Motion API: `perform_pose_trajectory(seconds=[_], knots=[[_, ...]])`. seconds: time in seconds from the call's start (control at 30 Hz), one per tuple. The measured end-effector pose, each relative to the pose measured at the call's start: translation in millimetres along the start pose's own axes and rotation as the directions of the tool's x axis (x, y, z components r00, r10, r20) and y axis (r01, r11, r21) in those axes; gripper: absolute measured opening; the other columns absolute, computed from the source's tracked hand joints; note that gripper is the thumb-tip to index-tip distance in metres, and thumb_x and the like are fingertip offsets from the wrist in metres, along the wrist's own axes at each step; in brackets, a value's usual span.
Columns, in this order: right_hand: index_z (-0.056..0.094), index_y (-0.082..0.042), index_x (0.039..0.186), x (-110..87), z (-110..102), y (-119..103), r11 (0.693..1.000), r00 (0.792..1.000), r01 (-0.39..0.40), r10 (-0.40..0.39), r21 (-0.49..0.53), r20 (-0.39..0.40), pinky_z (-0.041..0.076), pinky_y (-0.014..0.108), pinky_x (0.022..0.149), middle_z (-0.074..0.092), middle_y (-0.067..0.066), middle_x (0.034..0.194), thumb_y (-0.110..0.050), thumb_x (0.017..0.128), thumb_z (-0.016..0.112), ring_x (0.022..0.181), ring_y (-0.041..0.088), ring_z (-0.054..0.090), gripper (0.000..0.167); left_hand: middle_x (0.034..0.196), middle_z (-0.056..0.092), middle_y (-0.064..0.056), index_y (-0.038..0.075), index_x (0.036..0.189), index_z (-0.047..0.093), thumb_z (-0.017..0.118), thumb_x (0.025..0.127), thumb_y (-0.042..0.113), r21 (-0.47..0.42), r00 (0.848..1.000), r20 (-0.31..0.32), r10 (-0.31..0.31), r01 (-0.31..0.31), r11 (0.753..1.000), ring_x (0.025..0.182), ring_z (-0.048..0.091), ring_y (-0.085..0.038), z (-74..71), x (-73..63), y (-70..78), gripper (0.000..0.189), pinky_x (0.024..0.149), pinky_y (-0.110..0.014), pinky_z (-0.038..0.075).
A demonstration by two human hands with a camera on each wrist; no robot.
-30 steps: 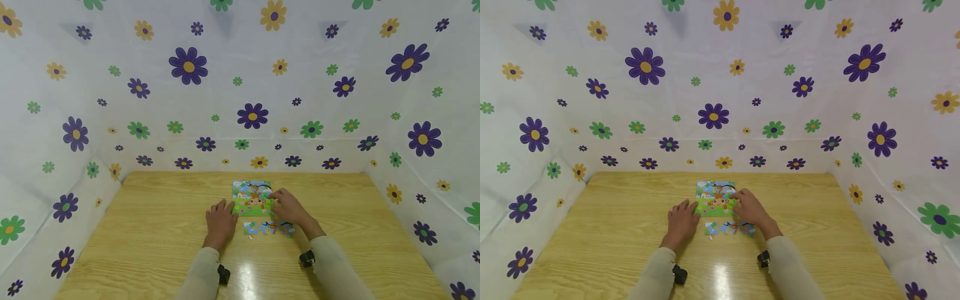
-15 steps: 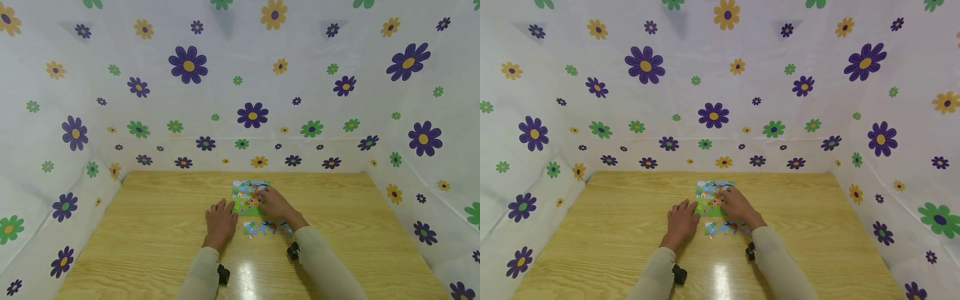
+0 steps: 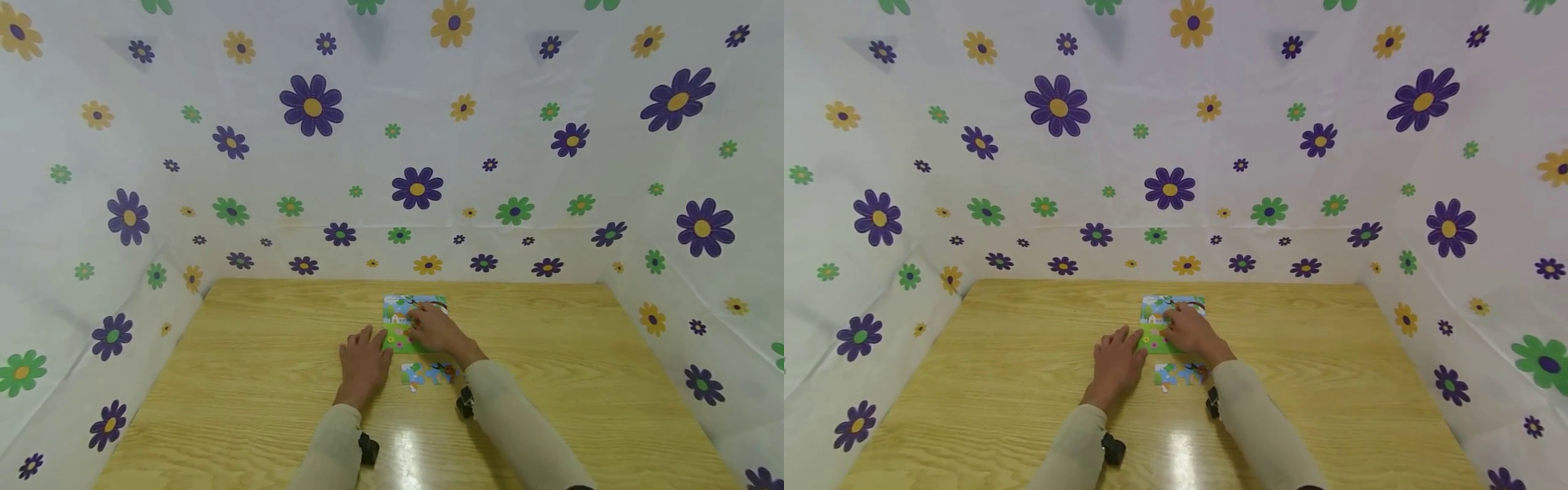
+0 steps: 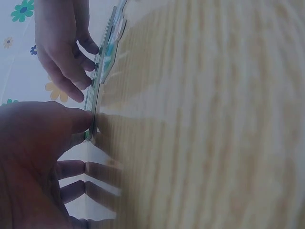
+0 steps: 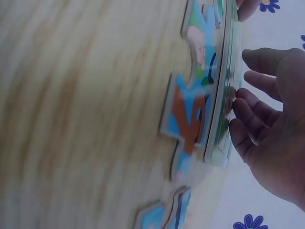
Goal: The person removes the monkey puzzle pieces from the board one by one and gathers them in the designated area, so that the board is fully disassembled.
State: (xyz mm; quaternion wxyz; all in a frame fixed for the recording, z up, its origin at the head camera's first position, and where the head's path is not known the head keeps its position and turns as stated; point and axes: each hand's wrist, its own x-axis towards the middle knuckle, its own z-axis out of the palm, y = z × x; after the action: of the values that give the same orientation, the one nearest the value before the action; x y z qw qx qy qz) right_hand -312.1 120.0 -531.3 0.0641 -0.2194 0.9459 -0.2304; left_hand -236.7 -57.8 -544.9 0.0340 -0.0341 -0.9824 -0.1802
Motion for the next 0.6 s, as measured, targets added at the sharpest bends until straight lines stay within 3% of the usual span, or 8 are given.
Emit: perform_pose_trajectory(seconds=[0.1, 0.3, 0.47, 0.6], knots=[[0.060, -0.012, 0.129, 2.7, 0.4, -1.6, 1.000, 1.000, -0.021, 0.021, -0.012, 0.012, 0.049, 0.038, 0.081, 0.057, 0.007, 0.111, -0.028, 0.094, 0.062, 0.087, 0.016, 0.053, 0.039, 0.147, 0.045, -0.011, 0.021, 0.138, 0.055, 0.055, 0.098, 0.036, -0.004, 1.000, -0.005, -0.004, 0.004, 1.000, 0.128, 0.044, -0.040, 1.6, -0.4, 1.2, 0.043, 0.105, -0.064, 0.032], [0.059, -0.012, 0.132, 12.4, -1.4, -8.6, 0.995, 0.994, -0.096, 0.097, -0.024, 0.041, 0.050, 0.043, 0.091, 0.056, 0.011, 0.124, -0.029, 0.094, 0.061, 0.101, 0.021, 0.056, 0.041, 0.148, 0.044, -0.010, 0.022, 0.138, 0.054, 0.054, 0.098, 0.037, -0.013, 1.000, 0.000, -0.013, 0.013, 1.000, 0.129, 0.043, -0.040, 3.2, 1.3, -0.6, 0.043, 0.106, -0.064, 0.031], [0.060, -0.013, 0.128, 18.7, 0.4, -9.9, 0.983, 0.981, -0.180, 0.182, -0.026, 0.071, 0.050, 0.042, 0.091, 0.056, 0.012, 0.125, -0.028, 0.093, 0.063, 0.102, 0.022, 0.057, 0.038, 0.150, 0.042, -0.009, 0.023, 0.140, 0.052, 0.052, 0.099, 0.039, -0.025, 1.000, 0.017, -0.013, 0.013, 1.000, 0.131, 0.041, -0.039, 5.1, 0.7, -1.8, 0.044, 0.107, -0.064, 0.029], [0.061, -0.012, 0.124, 23.4, 0.7, -9.0, 0.980, 0.977, -0.200, 0.199, 0.000, 0.079, 0.052, 0.039, 0.085, 0.062, 0.009, 0.115, -0.027, 0.092, 0.066, 0.094, 0.019, 0.060, 0.036, 0.150, 0.042, -0.009, 0.024, 0.140, 0.052, 0.053, 0.099, 0.039, -0.023, 1.000, 0.008, -0.014, 0.014, 1.000, 0.131, 0.042, -0.039, 5.6, 1.1, -2.1, 0.044, 0.107, -0.064, 0.029]])
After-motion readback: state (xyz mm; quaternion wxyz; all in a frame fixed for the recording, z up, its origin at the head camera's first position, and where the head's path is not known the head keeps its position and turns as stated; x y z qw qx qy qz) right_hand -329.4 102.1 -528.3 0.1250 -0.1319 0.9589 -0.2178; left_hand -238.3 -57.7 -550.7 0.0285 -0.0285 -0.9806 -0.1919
